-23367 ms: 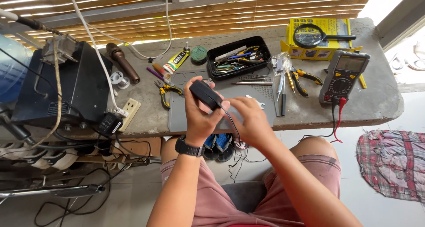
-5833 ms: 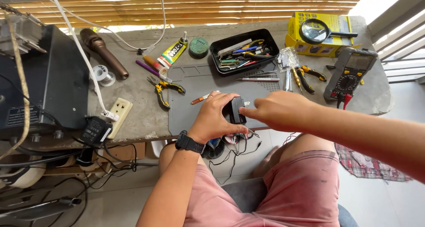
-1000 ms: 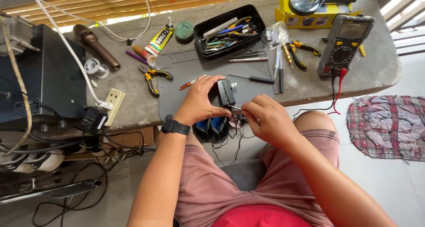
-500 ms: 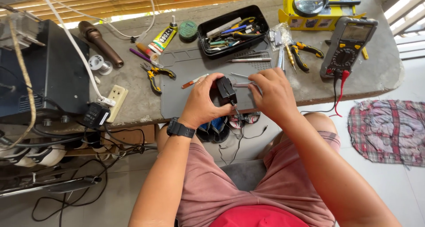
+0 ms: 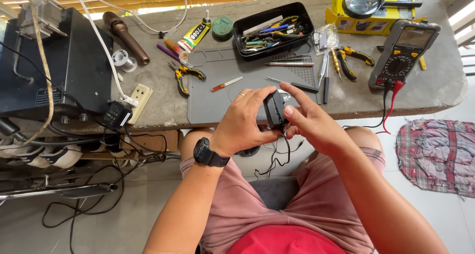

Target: Disassembling a plastic power adapter casing to extract and inspect the internal printed circuit board.

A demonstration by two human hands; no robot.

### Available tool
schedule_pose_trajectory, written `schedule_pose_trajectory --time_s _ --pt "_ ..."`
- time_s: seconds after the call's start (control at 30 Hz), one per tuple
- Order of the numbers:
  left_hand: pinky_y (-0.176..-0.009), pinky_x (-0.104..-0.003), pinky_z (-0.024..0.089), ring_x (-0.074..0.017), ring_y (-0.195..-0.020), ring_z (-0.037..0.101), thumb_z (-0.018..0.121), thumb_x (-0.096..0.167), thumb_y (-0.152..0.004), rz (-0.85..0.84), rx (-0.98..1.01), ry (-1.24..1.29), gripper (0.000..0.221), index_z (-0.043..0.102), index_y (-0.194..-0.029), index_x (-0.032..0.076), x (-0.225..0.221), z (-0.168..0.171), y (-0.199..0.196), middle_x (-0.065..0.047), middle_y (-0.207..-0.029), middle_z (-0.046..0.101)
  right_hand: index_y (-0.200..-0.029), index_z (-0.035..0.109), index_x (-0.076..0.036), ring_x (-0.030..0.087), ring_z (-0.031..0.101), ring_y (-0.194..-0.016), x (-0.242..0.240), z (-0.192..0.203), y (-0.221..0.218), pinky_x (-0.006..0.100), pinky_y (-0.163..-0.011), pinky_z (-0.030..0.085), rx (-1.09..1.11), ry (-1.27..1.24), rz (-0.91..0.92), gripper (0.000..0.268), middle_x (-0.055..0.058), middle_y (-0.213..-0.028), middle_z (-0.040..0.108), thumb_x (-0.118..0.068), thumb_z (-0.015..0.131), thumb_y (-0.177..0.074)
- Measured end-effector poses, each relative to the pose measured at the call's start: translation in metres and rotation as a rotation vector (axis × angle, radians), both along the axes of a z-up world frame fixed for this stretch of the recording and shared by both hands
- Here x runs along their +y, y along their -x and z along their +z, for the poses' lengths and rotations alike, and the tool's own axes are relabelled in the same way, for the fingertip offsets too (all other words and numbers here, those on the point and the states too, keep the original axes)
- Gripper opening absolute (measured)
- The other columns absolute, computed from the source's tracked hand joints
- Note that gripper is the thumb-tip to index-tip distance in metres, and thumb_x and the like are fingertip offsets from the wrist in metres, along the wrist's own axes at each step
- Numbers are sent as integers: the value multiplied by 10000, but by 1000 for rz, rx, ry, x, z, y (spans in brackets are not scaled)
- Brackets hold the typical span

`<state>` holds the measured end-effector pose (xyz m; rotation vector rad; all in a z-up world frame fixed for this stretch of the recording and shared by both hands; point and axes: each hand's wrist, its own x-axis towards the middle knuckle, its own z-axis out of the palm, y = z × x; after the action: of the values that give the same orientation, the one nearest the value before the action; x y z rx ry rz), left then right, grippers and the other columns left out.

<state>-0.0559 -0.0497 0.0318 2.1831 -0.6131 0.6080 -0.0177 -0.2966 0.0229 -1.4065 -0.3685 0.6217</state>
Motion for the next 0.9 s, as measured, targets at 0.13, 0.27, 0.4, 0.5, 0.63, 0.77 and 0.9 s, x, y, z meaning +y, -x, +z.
schedule_pose_trajectory --time_s 0.13,0.27,0.4,0.5,0.63,0.77,0.9 --pt "-1113 -460 607 -351 -1154 776 1006 388 -772 -7 26 -23 905 658 -1537 53 -3 5 7 -149 -1228 773 -1834 340 -59 263 749 -895 -3 -14 0 380 -796 687 26 0 29 840 278 -1046 759 -373 693 -1139" --pt "-1073 -466 615 -359 -1106 784 994 377 -756 -25 73 -40 891 661 -1514 47 -5 9 11 -157 -1167 777 -1816 358 -59 235 739 -773 -4 -10 2 391 -755 688 11 19 84 819 253 -976 750 -355 698 -1133" --pt "-962 -431 669 -336 -1018 802 1032 380 -690 -57 170 3 945 661 -1495 56 -4 11 9 -161 -1088 782 -1760 432 -7 234 725 -736 -3 1 2 389 -727 665 -83 76 105 776 193 -857 705 -285 742 -1105" --pt "-919 -408 709 -346 -1003 834 1035 291 -695 -110 253 105 919 658 -1500 58 -3 14 8 -187 -1113 798 -1743 452 -5 218 703 -722 -1 10 2 379 -734 640 -127 93 101 783 154 -819 696 -288 773 -1087" --pt "-918 -394 720 -344 -1033 855 1028 155 -689 -203 386 280 913 658 -1517 53 1 18 13 -198 -1184 801 -1725 501 -56 203 663 -735 -6 24 3 382 -751 599 -146 133 124 731 119 -805 664 -287 751 -1078" --pt "-938 -449 735 -380 -1091 840 1032 110 -728 -256 529 405 964 605 -1587 16 3 5 16 -255 -1323 763 -1716 533 -81 225 661 -736 -4 32 4 396 -737 550 -82 225 129 679 133 -805 641 -321 675 -1097" --pt "-1009 -445 724 -328 -1151 808 1070 135 -762 -277 640 473 1011 586 -1644 41 9 9 13 -232 -1408 738 -1717 507 -61 220 639 -710 -1 4 -1 356 -698 543 45 61 88 713 182 -856 671 -379 661 -1098"
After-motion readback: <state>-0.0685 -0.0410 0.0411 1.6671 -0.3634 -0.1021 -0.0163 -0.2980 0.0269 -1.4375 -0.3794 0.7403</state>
